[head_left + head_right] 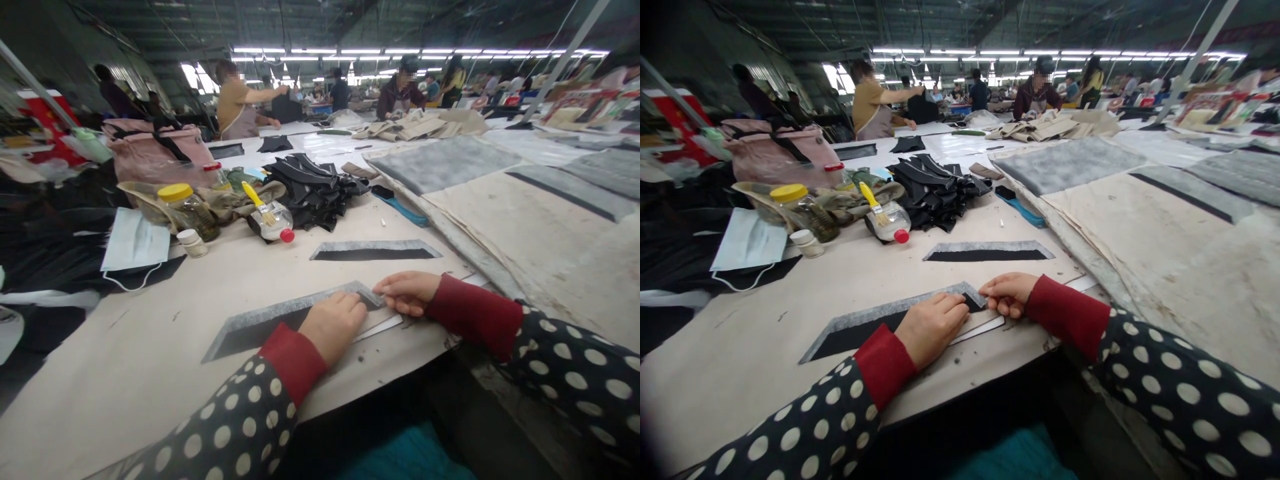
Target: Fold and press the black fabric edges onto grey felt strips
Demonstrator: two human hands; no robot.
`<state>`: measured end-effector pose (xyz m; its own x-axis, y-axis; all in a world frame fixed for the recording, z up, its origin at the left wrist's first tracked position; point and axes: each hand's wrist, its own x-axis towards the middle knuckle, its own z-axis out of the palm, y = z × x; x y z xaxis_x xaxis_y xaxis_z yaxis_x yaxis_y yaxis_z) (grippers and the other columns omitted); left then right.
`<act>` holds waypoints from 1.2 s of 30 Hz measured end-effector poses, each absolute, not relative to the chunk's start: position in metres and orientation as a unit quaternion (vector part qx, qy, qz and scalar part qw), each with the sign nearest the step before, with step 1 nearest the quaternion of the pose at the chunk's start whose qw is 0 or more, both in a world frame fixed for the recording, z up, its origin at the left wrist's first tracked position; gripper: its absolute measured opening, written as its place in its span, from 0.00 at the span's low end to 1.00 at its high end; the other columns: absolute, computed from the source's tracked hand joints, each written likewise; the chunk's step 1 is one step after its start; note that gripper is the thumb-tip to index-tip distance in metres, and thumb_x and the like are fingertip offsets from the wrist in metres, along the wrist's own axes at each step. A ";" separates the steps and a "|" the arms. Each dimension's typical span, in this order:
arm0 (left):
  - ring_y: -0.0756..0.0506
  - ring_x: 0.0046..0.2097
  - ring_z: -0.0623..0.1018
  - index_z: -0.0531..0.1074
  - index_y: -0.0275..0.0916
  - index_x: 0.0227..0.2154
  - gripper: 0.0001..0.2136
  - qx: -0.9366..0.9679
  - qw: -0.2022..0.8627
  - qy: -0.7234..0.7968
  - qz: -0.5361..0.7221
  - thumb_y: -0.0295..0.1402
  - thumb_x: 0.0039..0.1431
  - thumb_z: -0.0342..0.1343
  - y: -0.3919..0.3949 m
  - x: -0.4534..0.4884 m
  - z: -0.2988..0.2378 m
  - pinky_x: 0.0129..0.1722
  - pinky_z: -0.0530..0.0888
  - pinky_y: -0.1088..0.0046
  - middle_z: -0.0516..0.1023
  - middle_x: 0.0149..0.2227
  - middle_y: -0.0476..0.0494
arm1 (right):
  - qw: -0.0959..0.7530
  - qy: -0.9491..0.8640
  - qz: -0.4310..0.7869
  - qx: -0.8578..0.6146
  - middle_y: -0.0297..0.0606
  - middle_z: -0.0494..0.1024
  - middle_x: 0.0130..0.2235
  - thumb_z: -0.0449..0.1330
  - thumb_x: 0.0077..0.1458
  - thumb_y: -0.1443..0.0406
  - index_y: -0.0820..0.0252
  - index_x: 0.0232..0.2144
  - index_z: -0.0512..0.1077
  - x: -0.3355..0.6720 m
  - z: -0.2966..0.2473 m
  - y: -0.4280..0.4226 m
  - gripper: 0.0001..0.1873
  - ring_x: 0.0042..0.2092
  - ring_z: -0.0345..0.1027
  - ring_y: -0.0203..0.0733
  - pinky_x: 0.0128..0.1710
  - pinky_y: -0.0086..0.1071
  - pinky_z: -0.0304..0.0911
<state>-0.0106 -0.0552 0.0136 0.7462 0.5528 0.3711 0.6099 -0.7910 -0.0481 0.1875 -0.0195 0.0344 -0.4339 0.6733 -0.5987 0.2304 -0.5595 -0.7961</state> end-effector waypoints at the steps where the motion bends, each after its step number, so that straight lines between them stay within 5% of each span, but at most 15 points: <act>1: 0.48 0.34 0.68 0.65 0.36 0.26 0.09 -0.930 0.083 -0.314 -0.171 0.30 0.58 0.42 -0.055 -0.011 0.014 0.33 0.68 0.73 0.69 0.30 0.45 | 0.151 -0.449 0.716 -0.513 0.28 0.66 0.19 0.52 0.47 0.68 0.63 0.30 0.61 0.187 0.035 -0.017 0.05 0.13 0.53 0.24 0.07 0.18 0.44; 8: 0.47 0.34 0.68 0.65 0.37 0.27 0.08 -0.931 0.068 -0.324 -0.151 0.30 0.57 0.43 -0.055 -0.011 0.015 0.32 0.68 0.71 0.69 0.31 0.44 | 0.113 -0.510 0.673 -0.524 0.28 0.65 0.17 0.50 0.49 0.67 0.64 0.25 0.62 0.173 0.039 -0.004 0.04 0.11 0.51 0.23 0.07 0.18 0.43; 17: 0.46 0.34 0.68 0.65 0.37 0.27 0.08 -0.928 0.056 -0.335 -0.152 0.30 0.57 0.43 -0.056 -0.011 0.017 0.30 0.68 0.71 0.70 0.32 0.44 | 0.101 -0.470 0.698 -0.531 0.31 0.70 0.20 0.51 0.49 0.68 0.65 0.36 0.63 0.178 0.043 0.003 0.10 0.13 0.55 0.25 0.08 0.19 0.47; 27: 0.46 0.33 0.67 0.64 0.37 0.27 0.07 -0.927 0.040 -0.340 -0.152 0.29 0.57 0.43 -0.058 -0.010 0.017 0.29 0.67 0.71 0.69 0.32 0.44 | 0.115 -0.516 0.650 -0.546 0.23 0.61 0.13 0.57 0.43 0.62 0.62 0.31 0.63 0.169 0.032 0.002 0.12 0.10 0.45 0.22 0.08 0.20 0.36; 36: 0.46 0.33 0.67 0.64 0.37 0.27 0.06 -0.927 0.037 -0.341 -0.152 0.28 0.57 0.44 -0.058 -0.010 0.019 0.28 0.67 0.71 0.69 0.31 0.44 | 0.159 -0.574 0.562 -0.574 0.24 0.61 0.13 0.60 0.34 0.60 0.64 0.26 0.66 0.159 0.026 0.001 0.15 0.15 0.48 0.24 0.13 0.22 0.40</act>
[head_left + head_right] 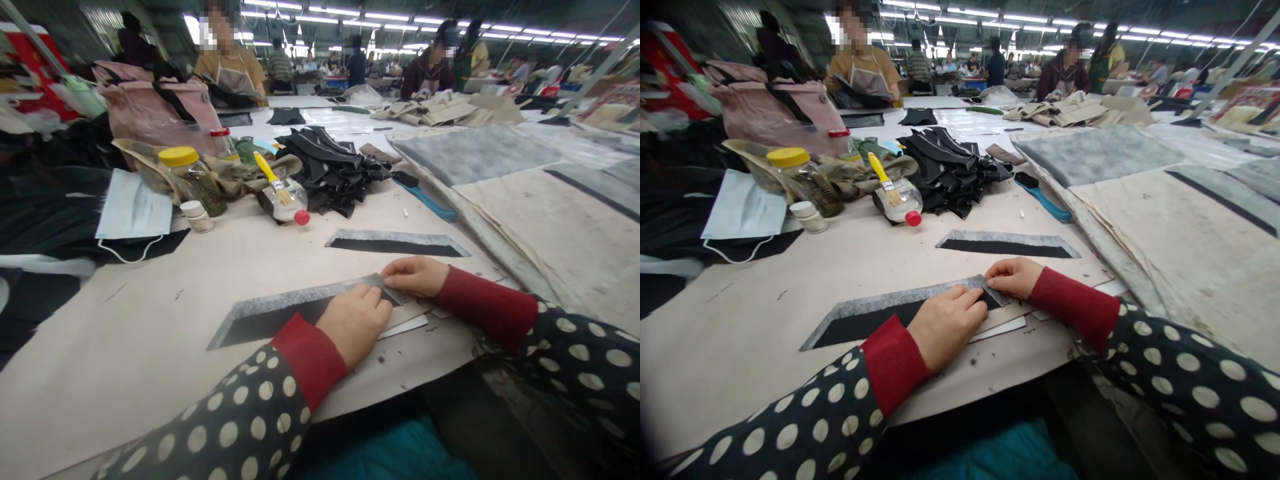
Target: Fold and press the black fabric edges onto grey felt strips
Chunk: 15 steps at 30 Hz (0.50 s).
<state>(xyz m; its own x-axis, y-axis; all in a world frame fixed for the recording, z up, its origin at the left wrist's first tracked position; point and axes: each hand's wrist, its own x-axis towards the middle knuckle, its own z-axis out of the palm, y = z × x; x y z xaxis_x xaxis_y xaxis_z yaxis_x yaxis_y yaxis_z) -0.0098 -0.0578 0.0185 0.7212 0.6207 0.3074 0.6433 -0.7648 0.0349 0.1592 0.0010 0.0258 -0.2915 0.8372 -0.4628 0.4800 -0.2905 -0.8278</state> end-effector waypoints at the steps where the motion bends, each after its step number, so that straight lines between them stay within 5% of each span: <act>1: 0.46 0.33 0.67 0.64 0.37 0.27 0.06 -0.928 0.036 -0.341 -0.149 0.28 0.57 0.44 -0.058 -0.010 0.019 0.28 0.67 0.71 0.69 0.32 0.44 | 0.158 -0.576 0.560 -0.574 0.24 0.60 0.13 0.60 0.34 0.60 0.63 0.27 0.67 0.160 0.025 0.001 0.15 0.15 0.48 0.24 0.13 0.22 0.40; 15: 0.46 0.34 0.67 0.64 0.36 0.29 0.05 -0.929 0.029 -0.343 -0.137 0.27 0.56 0.44 -0.058 -0.010 0.020 0.30 0.67 0.71 0.69 0.32 0.43 | 0.144 -0.632 0.499 -0.575 0.29 0.67 0.18 0.59 0.36 0.56 0.65 0.32 0.71 0.169 0.026 -0.001 0.20 0.19 0.52 0.27 0.17 0.24 0.47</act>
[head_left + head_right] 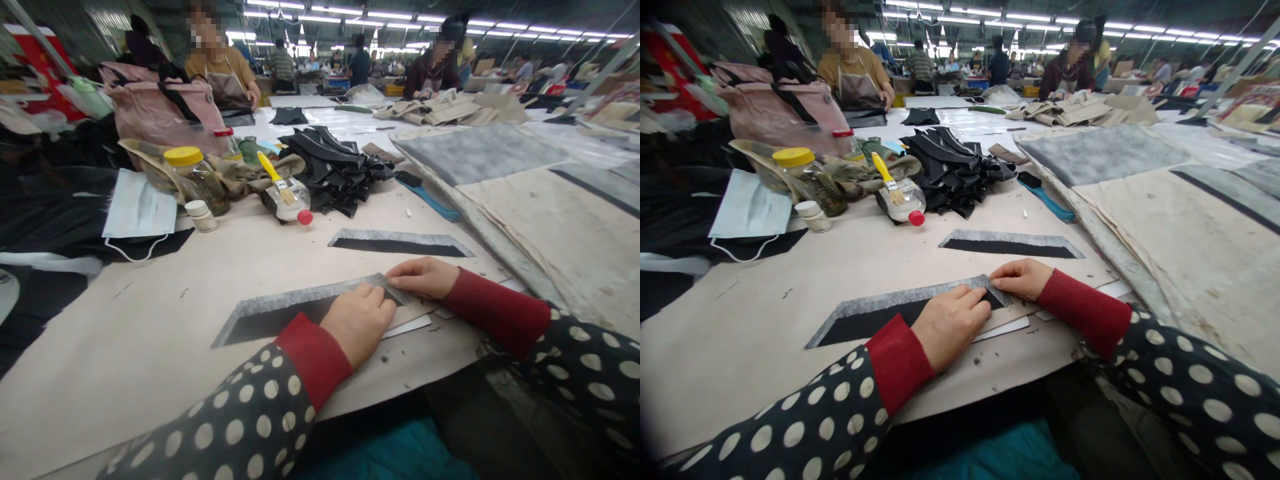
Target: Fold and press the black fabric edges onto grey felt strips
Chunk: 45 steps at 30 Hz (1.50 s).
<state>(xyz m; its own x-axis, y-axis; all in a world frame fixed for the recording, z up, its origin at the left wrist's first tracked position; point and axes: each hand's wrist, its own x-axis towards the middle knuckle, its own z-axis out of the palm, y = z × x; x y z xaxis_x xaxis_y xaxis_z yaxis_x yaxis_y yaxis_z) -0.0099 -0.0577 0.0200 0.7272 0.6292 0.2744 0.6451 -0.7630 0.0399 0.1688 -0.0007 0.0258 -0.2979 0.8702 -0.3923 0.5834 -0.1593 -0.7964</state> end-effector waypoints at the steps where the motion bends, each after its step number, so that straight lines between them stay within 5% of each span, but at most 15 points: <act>1: 0.46 0.34 0.67 0.64 0.36 0.28 0.05 -0.929 0.029 -0.342 -0.139 0.27 0.56 0.44 -0.058 -0.010 0.020 0.30 0.67 0.71 0.69 0.32 0.43 | 0.141 -0.643 0.491 -0.571 0.30 0.68 0.20 0.58 0.37 0.56 0.64 0.32 0.71 0.170 0.026 -0.001 0.20 0.20 0.54 0.28 0.18 0.25 0.49; 18: 0.46 0.37 0.67 0.63 0.36 0.31 0.06 -0.928 0.027 -0.341 -0.144 0.28 0.58 0.42 -0.058 -0.009 0.016 0.36 0.67 0.68 0.69 0.37 0.43 | 0.170 -0.796 0.170 -0.556 0.37 0.68 0.27 0.50 0.47 0.61 0.60 0.37 0.70 0.171 0.020 -0.053 0.15 0.25 0.59 0.33 0.27 0.29 0.56; 31: 0.46 0.37 0.66 0.64 0.37 0.32 0.06 -0.925 0.011 -0.350 -0.146 0.28 0.58 0.42 -0.057 -0.009 0.016 0.37 0.67 0.68 0.69 0.38 0.45 | 0.196 -0.777 0.196 -0.565 0.40 0.72 0.29 0.49 0.48 0.61 0.60 0.37 0.72 0.180 0.016 -0.054 0.17 0.30 0.64 0.38 0.31 0.32 0.59; 39: 0.46 0.38 0.66 0.64 0.39 0.41 0.10 -0.931 0.015 -0.341 -0.130 0.30 0.59 0.41 -0.057 -0.010 0.018 0.38 0.66 0.69 0.68 0.40 0.44 | 0.201 -0.729 0.297 -0.582 0.38 0.75 0.33 0.51 0.47 0.58 0.61 0.32 0.73 0.182 0.026 -0.046 0.17 0.35 0.67 0.40 0.39 0.33 0.60; 45: 0.46 0.38 0.65 0.65 0.39 0.41 0.11 -0.930 0.015 -0.344 -0.130 0.31 0.59 0.40 -0.057 -0.010 0.018 0.38 0.66 0.68 0.68 0.40 0.44 | 0.187 -0.698 0.348 -0.598 0.37 0.74 0.26 0.52 0.44 0.55 0.64 0.30 0.72 0.180 0.026 -0.043 0.19 0.28 0.65 0.37 0.30 0.29 0.61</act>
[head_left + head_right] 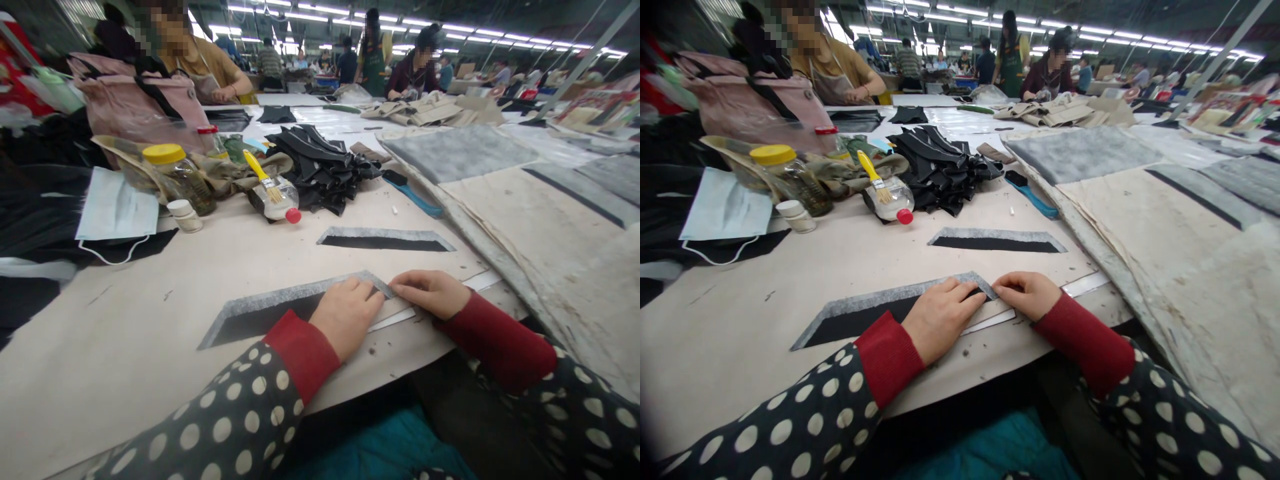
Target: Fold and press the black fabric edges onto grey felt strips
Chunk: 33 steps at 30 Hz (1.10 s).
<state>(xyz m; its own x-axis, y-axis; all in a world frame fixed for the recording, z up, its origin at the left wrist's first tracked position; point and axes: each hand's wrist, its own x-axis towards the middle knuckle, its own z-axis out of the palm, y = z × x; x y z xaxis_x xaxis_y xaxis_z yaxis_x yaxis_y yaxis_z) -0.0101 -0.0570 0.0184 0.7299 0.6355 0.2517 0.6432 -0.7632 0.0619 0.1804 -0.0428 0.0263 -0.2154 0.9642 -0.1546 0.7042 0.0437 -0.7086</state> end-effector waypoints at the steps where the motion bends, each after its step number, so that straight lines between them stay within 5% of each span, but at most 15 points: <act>1: 0.46 0.38 0.65 0.65 0.39 0.41 0.11 -0.930 0.014 -0.344 -0.130 0.31 0.59 0.40 -0.057 -0.010 0.018 0.38 0.66 0.68 0.68 0.40 0.44 | 0.182 -0.701 0.331 -0.605 0.36 0.73 0.24 0.52 0.43 0.55 0.64 0.29 0.71 0.179 0.026 -0.043 0.19 0.26 0.64 0.35 0.28 0.28 0.60; 6: 0.45 0.39 0.65 0.65 0.39 0.42 0.11 -0.928 0.006 -0.348 -0.131 0.32 0.59 0.41 -0.057 -0.009 0.018 0.38 0.66 0.68 0.68 0.39 0.44 | 0.143 -0.737 0.243 -0.615 0.33 0.68 0.20 0.53 0.44 0.59 0.63 0.26 0.70 0.172 0.026 -0.047 0.13 0.21 0.58 0.32 0.21 0.27 0.55; 19: 0.46 0.39 0.65 0.65 0.38 0.40 0.10 -0.926 -0.002 -0.351 -0.140 0.30 0.59 0.40 -0.058 -0.009 0.018 0.40 0.66 0.68 0.68 0.39 0.45 | 0.218 -0.843 -0.042 -0.489 0.40 0.71 0.28 0.47 0.52 0.69 0.65 0.34 0.71 0.163 0.010 -0.066 0.13 0.31 0.64 0.37 0.32 0.29 0.60; 33: 0.45 0.39 0.66 0.64 0.36 0.37 0.09 -0.922 -0.006 -0.358 -0.146 0.29 0.59 0.40 -0.058 -0.007 0.017 0.40 0.67 0.68 0.69 0.39 0.44 | 0.118 -0.875 -0.207 -0.422 0.41 0.66 0.25 0.47 0.52 0.73 0.68 0.31 0.70 0.156 0.007 -0.071 0.12 0.29 0.56 0.40 0.28 0.32 0.56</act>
